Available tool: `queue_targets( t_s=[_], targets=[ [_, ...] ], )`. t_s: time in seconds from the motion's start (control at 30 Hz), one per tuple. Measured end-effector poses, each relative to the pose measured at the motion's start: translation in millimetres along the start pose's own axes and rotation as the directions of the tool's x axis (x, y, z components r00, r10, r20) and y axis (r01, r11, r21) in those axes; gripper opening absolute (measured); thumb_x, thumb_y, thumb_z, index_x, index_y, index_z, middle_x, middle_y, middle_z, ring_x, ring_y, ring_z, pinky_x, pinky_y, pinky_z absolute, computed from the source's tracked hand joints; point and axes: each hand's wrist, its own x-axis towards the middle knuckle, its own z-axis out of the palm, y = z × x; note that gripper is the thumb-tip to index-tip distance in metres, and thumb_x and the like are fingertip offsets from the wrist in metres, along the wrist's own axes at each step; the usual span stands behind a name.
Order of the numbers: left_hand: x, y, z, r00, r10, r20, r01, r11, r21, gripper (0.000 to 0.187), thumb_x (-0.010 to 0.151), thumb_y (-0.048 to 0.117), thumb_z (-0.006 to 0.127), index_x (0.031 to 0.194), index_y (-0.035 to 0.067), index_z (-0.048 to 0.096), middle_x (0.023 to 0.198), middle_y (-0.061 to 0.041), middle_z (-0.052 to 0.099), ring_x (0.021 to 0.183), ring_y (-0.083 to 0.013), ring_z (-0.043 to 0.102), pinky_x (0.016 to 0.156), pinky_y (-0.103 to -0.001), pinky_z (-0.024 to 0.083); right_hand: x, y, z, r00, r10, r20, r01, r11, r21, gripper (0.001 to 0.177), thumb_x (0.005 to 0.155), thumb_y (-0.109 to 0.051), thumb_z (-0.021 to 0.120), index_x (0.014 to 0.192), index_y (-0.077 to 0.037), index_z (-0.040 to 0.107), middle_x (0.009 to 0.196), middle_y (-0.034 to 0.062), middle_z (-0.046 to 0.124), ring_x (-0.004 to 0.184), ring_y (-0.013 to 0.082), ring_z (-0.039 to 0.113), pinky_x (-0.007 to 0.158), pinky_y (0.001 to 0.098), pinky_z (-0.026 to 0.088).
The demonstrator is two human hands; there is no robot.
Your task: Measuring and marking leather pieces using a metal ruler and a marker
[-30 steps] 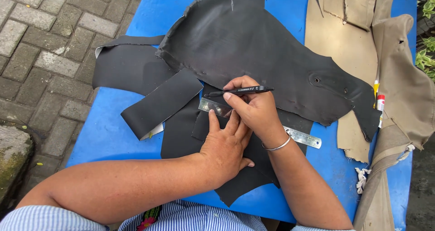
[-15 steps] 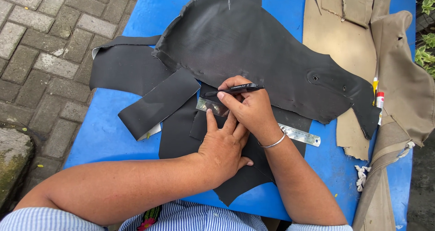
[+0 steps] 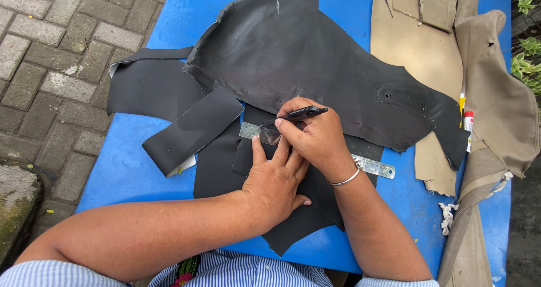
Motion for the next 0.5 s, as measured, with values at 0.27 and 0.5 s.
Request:
queue_targets(
  t_s=[0.27, 0.5],
  targets=[
    [1, 2, 11, 1.000, -0.005, -0.017, 0.005, 1.000, 0.023, 0.086, 0.100, 0.058, 0.049, 0.154, -0.006, 0.031, 0.154, -0.032, 0.026, 0.143, -0.0557, 0.018, 0.095, -0.093, 0.014, -8, -3, -20, 1.000, 0.028, 0.004, -0.028, 0.995, -0.101, 0.005, 0.084, -0.019, 0.072, 0.084, -0.014, 0.073, 0.061, 0.0083, 0.063, 0.054, 0.0235, 0.059, 0.050, 0.0337, 0.046],
    [3, 3, 20, 0.999, -0.006, -0.050, 0.007, 1.000, 0.028, 0.088, 0.099, 0.058, 0.052, 0.153, -0.008, 0.032, 0.150, -0.032, 0.028, 0.141, -0.0566, 0.020, 0.094, -0.094, 0.016, -21, 5, -32, 0.998, 0.063, -0.015, -0.064, 0.989, -0.131, 0.006, 0.084, -0.021, 0.074, 0.085, -0.015, 0.073, 0.060, 0.0069, 0.063, 0.054, 0.0217, 0.058, 0.050, 0.0328, 0.045]
  ],
)
